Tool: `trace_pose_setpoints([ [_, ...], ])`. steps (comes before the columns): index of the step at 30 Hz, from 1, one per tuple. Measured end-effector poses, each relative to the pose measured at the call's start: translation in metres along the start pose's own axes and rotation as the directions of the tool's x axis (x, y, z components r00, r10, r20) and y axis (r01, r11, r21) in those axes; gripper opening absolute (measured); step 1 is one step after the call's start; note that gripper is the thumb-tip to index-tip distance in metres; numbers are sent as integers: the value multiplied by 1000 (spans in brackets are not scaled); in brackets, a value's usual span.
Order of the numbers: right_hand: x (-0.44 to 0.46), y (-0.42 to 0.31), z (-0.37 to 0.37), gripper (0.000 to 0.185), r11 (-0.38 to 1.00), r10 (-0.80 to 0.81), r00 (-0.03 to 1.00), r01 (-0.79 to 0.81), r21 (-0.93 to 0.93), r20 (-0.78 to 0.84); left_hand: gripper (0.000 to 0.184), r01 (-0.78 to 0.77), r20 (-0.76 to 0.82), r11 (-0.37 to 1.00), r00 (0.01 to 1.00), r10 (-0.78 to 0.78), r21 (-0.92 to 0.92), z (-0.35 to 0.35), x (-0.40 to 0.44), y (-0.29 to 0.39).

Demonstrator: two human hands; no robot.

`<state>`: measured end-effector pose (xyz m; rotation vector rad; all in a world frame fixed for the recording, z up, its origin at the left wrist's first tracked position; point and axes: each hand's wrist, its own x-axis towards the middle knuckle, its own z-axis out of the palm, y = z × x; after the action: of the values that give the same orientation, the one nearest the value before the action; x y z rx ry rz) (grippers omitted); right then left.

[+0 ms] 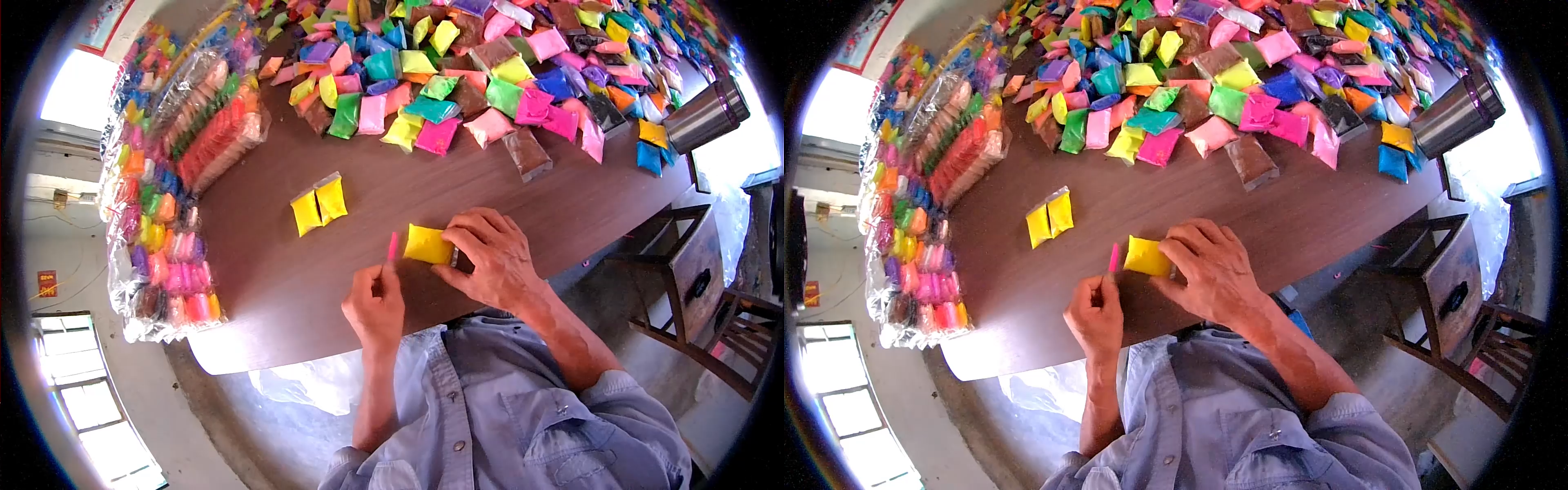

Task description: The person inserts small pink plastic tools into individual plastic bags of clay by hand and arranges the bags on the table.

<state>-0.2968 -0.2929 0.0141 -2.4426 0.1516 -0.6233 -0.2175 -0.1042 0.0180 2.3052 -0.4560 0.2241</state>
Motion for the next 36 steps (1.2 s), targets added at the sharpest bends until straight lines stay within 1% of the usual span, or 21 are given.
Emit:
trace_pose_setpoints([
  [2, 0, 0, 0, 44, 1000, 3, 1000, -3, 3, 0, 13, 66, 8, 994, 998, -66, -86, -3, 3, 1],
  [6, 1, -1, -3, 42, 1000, -21, 1000, 21, 2, -5, 16, 11, -18, 993, 1000, -13, -114, -7, 4, -3],
  [8, 1, -4, -5, 34, 999, -28, 999, 29, 30, -21, 16, 37, -5, 994, 999, -38, -103, -10, 3, -4],
  [9, 1, -4, -5, 34, 999, -29, 999, 30, 31, -20, 16, 38, -6, 994, 999, -39, -102, -11, 3, -5],
  [11, 2, -4, -5, 24, 999, -45, 996, 47, 21, -73, 15, 29, -16, 994, 999, -31, -101, -10, 2, -7],
  [12, 3, -4, -6, 24, 999, -46, 996, 47, 19, -73, 15, 29, -17, 994, 999, -31, -103, -10, 3, -6],
  [14, 6, -2, -6, 16, 998, -47, 988, 53, 38, -145, 14, 61, -7, 993, 998, -62, -99, -10, 4, -5],
  [15, 7, 0, -5, 16, 998, -48, 988, 54, 37, -146, 14, 60, -8, 993, 998, -61, -100, -10, 5, -5],
  [18, 8, 4, -6, 13, 999, -5, 985, 15, 52, -174, 14, 87, 7, 989, 996, -87, -119, -11, 5, -5],
  [20, 10, 2, -8, 13, 992, 114, 987, -106, 76, -111, 19, 132, 13, 981, 991, -131, -139, -12, 4, -1],
  [21, 9, 3, -7, 13, 992, 113, 988, -105, 76, -108, 19, 134, 13, 981, 991, -134, -139, -11, 2, -2],
  [23, 7, 4, -4, 9, 977, 183, 981, -174, 124, -68, 18, 95, 25, 983, 995, -92, -157, -9, -1, -3],
  [24, 6, 2, -4, 9, 977, 181, 981, -172, 123, -65, 18, 98, 24, 983, 995, -96, -158, -8, -2, 1],
  [26, 3, -2, -3, 8, 971, 210, 972, -195, 140, -104, 15, 50, 65, 979, 997, -38, -199, -4, -6, 12],
  [27, 3, -2, -1, 8, 970, 211, 972, -196, 142, -99, 10, 29, 64, 982, 998, -17, -185, 1, -9, 13],
  [28, 2, -2, -1, 8, 969, 217, 971, -201, 146, -102, 10, 32, 67, 982, 998, -20, -184, 4, -10, 12],
  [30, 2, -1, 0, 8, 967, 225, 968, -209, 145, -107, 11, -111, 88, 972, 987, 131, -205, 13, -11, 10],
  [32, 2, 0, 2, 8, 980, 171, 977, -156, 121, -128, 11, -92, 94, 970, 989, 115, -225, 15, -8, 16],
  [34, 2, 0, 0, 8, 982, 158, 982, -146, 116, -106, 9, -92, 98, 985, 989, 107, -143, 14, -4, 15],
  [35, 2, 1, -1, 8, 985, 143, 986, -133, 110, -85, 9, -92, 101, 985, 989, 107, -145, 13, -1, 16],
  [36, 2, 1, -2, 8, 985, 146, 986, -137, 108, -84, 10, -51, 107, 989, 992, 66, -140, 12, 2, 17],
])
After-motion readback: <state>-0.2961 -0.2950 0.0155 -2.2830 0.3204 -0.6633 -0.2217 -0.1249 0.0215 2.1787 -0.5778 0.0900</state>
